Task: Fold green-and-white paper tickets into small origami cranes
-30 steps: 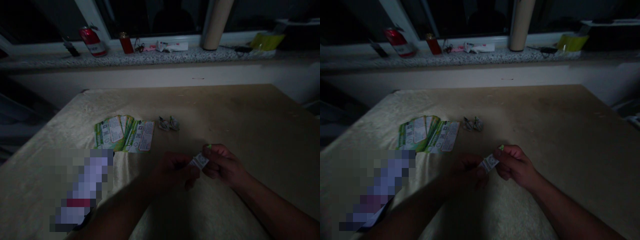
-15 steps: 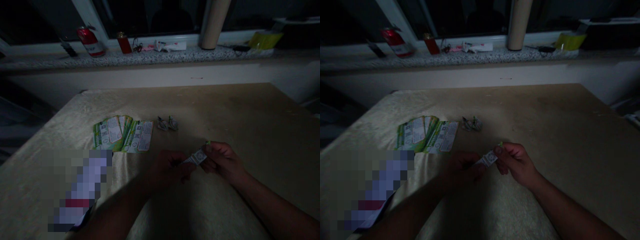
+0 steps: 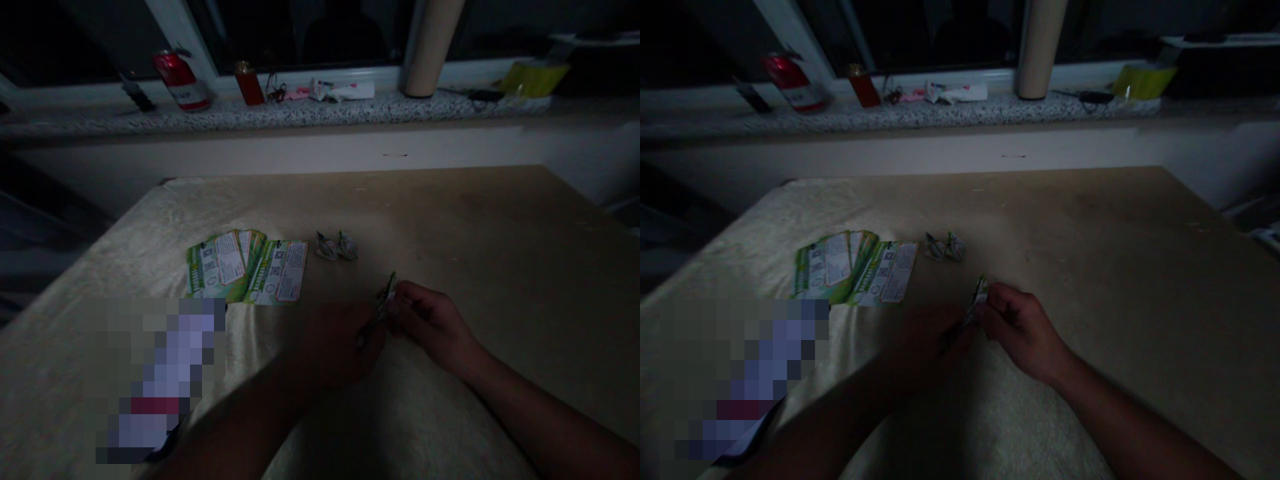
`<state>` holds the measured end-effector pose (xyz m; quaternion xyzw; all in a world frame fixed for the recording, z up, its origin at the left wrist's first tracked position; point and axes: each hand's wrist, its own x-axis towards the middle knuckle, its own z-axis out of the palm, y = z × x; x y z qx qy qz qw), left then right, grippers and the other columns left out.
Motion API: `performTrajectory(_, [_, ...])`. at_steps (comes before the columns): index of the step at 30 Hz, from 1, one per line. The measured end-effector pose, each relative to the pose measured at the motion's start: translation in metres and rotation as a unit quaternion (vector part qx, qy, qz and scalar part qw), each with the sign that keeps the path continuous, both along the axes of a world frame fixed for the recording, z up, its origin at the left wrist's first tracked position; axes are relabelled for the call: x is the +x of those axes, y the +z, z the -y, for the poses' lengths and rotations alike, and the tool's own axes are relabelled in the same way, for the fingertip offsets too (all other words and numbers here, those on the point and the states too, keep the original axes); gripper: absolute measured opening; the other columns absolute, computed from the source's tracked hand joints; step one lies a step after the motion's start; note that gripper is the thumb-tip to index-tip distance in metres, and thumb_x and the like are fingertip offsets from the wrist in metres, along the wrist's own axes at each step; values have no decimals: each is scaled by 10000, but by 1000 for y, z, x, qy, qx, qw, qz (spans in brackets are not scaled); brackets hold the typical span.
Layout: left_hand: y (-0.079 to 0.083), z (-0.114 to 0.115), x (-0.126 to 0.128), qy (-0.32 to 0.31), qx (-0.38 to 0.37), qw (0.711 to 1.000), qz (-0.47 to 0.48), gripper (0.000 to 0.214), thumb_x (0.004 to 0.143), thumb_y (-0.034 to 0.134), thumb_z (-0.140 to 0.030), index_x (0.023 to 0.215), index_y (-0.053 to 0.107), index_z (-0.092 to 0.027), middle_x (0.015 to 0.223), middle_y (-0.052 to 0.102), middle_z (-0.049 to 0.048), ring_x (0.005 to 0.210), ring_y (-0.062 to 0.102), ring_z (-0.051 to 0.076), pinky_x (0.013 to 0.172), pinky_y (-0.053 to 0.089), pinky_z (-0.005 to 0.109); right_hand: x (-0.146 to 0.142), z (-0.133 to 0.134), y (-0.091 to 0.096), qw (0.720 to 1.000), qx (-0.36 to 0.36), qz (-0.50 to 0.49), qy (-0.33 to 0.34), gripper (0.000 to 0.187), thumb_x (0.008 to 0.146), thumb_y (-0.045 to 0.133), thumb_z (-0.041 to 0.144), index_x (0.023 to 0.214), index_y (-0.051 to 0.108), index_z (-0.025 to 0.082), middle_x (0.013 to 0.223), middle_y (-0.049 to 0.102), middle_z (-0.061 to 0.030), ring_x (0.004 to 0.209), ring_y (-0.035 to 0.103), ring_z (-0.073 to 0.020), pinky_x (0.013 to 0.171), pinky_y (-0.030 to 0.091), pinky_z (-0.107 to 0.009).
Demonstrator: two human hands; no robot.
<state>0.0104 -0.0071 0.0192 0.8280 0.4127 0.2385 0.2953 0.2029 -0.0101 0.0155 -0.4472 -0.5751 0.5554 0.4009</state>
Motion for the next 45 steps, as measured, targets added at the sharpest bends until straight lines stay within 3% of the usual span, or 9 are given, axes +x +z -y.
performTrajectory(5, [4, 1, 1, -6, 29, 999, -15, 245, 973, 519, -279, 851, 695, -161, 673, 615, 25, 586, 504, 148, 603, 345, 282, 2, 1, -6, 1000, -16, 5, 12, 363, 943, 647, 532, 887, 647, 173, 657, 516, 25, 587, 465, -116, 528, 360, -239])
performTrajectory(9, [9, 0, 0, 3, -59, 998, 13, 300, 969, 557, -379, 872, 732, -156, 692, 635, 16, 601, 528, 144, 604, 359, 270, 3, 2, -4, 999, -25, -21, 31, 348, 961, 622, 481, 1093, 690, 166, 731, 606, -10, 648, 544, -147, 587, 441, -263])
performTrajectory(13, [7, -5, -4, -22, -165, 982, 86, 354, 975, 555, -413, 883, 766, -144, 647, 612, -7, 571, 505, 121, 561, 340, 239, 6, 2, -4, 998, -24, -33, 41, 304, 954, 600, 376, 1117, 719, 148, 726, 632, -23, 646, 571, -157, 607, 465, -281])
performTrajectory(18, [2, -6, -5, -61, -165, 976, 126, 399, 1016, 441, -313, 891, 768, -123, 715, 664, 27, 604, 547, 126, 587, 366, 244, 7, 2, -9, 996, -15, -47, 74, 297, 986, 512, 288, 1132, 731, 151, 784, 669, -44, 653, 571, -152, 605, 460, -276])
performTrajectory(25, [2, -1, 4, 51, -89, 994, 33, 220, 898, 555, -252, 756, 677, -137, 625, 595, 3, 558, 511, 133, 550, 312, 256, 1, 2, -6, 997, 31, 44, 64, 200, 920, 639, 222, 1096, 728, 186, 786, 685, -23, 681, 606, -158, 616, 462, -259])
performTrajectory(30, [4, -1, 7, 69, -133, 988, 46, 221, 910, 539, -257, 834, 716, -149, 673, 654, 9, 600, 564, 148, 573, 349, 260, 0, 3, -9, 993, 41, 83, 71, 282, 913, 598, 197, 1175, 702, 184, 829, 718, -38, 713, 654, -179, 640, 500, -282])
performTrajectory(36, [2, 0, 8, 120, -183, 972, 80, 232, 883, 552, -278, 807, 728, -148, 654, 646, 6, 592, 565, 145, 559, 358, 256, 0, 3, -13, 992, 24, 120, 22, 413, 875, 612, 204, 1285, 654, 176, 644, 596, 32, 567, 541, -138, 538, 420, -255])
performTrajectory(40, [1, -4, 7, 106, -296, 924, 218, 207, 821, 640, -300, 889, 756, -142, 786, 724, 44, 726, 642, 185, 655, 454, 273, 1, 2, -10, 998, -5, 64, 29, 415, 873, 618, 227, 1288, 622, 208, 650, 545, 50, 557, 509, -125, 518, 401, -240])
performTrajectory(45, [-5, -12, 6, 2, -455, 787, 416, 240, 801, 717, -348, 919, 798, -155, 944, 782, 72, 925, 702, 220, 865, 496, 304, 0, 2, -2, 999, -27, -18, 26, 356, 848, 663, 204, 1194, 580, 223, 640, 530, 74, 544, 508, -103, 503, 399, -203])
